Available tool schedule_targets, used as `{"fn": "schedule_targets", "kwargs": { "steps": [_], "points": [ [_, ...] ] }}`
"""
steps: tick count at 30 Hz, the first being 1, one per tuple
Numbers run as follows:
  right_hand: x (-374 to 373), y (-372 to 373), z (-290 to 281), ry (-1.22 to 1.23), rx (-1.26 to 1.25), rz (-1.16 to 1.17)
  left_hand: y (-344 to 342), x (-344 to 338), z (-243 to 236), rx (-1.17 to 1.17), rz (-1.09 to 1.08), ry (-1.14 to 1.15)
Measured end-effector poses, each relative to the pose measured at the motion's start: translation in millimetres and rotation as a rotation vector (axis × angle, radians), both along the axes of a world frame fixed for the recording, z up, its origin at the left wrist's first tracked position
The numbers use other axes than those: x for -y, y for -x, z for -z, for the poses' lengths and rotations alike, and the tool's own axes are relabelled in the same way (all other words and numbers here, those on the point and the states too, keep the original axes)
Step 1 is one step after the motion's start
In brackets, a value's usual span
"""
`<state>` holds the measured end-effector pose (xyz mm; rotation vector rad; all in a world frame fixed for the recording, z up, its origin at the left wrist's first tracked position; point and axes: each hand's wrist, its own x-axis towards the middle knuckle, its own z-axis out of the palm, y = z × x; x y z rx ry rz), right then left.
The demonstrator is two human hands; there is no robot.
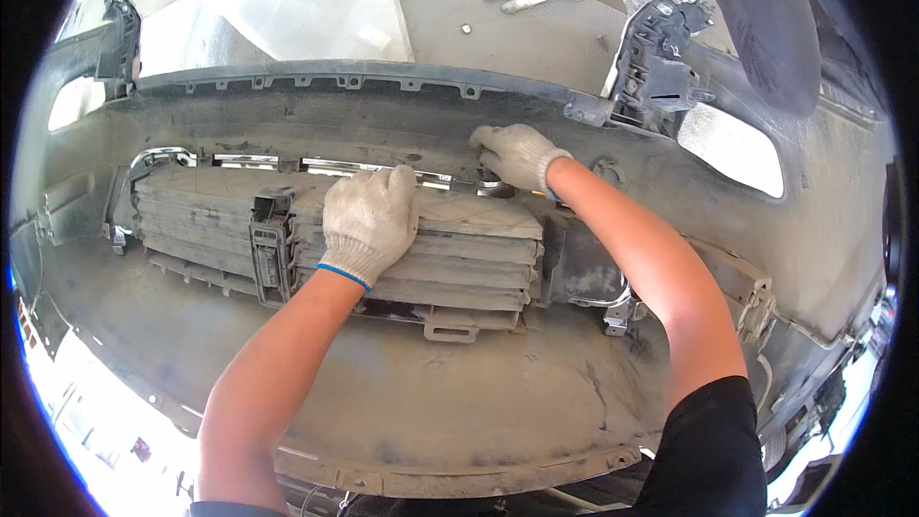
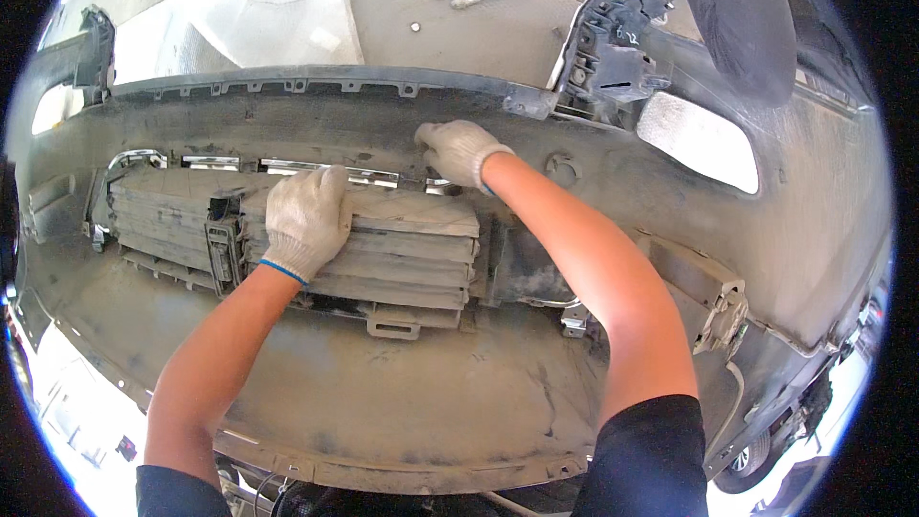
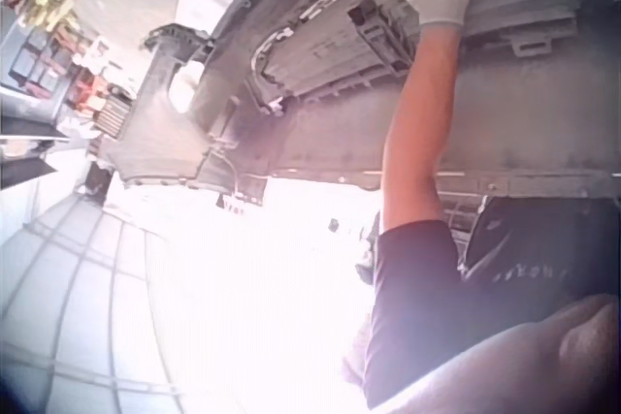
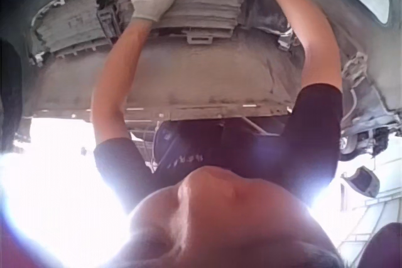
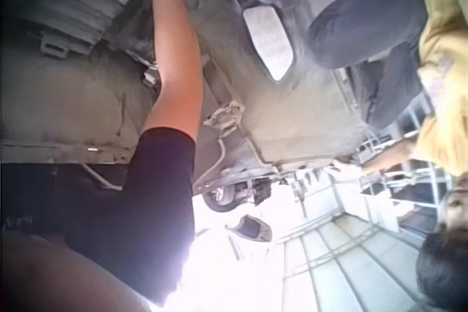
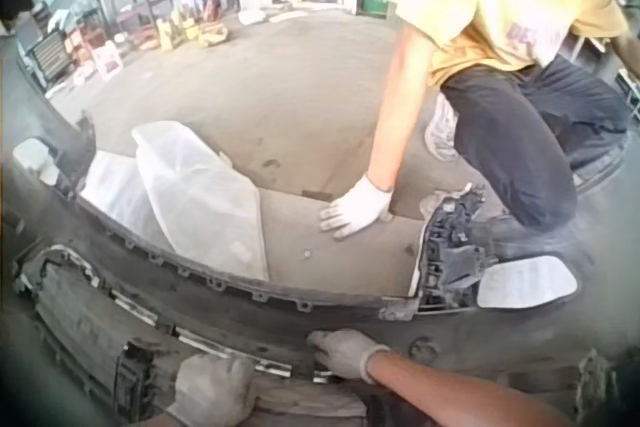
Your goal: The person installs a chrome trim piece onto the rear side of a detached car bumper. They repeatedly align and press the trim into place while a coworker holds the bumper steady. The person also briefly walks away and returns to continue the installation.
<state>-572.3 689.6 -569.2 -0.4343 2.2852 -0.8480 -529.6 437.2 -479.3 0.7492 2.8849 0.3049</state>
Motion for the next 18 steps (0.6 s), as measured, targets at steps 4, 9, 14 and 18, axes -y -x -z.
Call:
{"fn": "schedule_targets", "kwargs": {
  "steps": [4,9,14,18],
  "points": [
    [18,-1,8,-0.109,-0.023,-0.165,-1,2,1,-0.014,-0.010,-0.006],
    [27,-6,6,-0.159,-0.118,-0.301,-2,7,4,-0.070,-0.012,-0.042],
    [33,-4,8,-0.197,-0.066,-0.294,-3,5,4,-0.054,-0.021,-0.038],
    [40,-7,12,-0.261,-0.080,-0.247,-1,4,6,-0.055,-0.023,-0.012]
  ]
}}
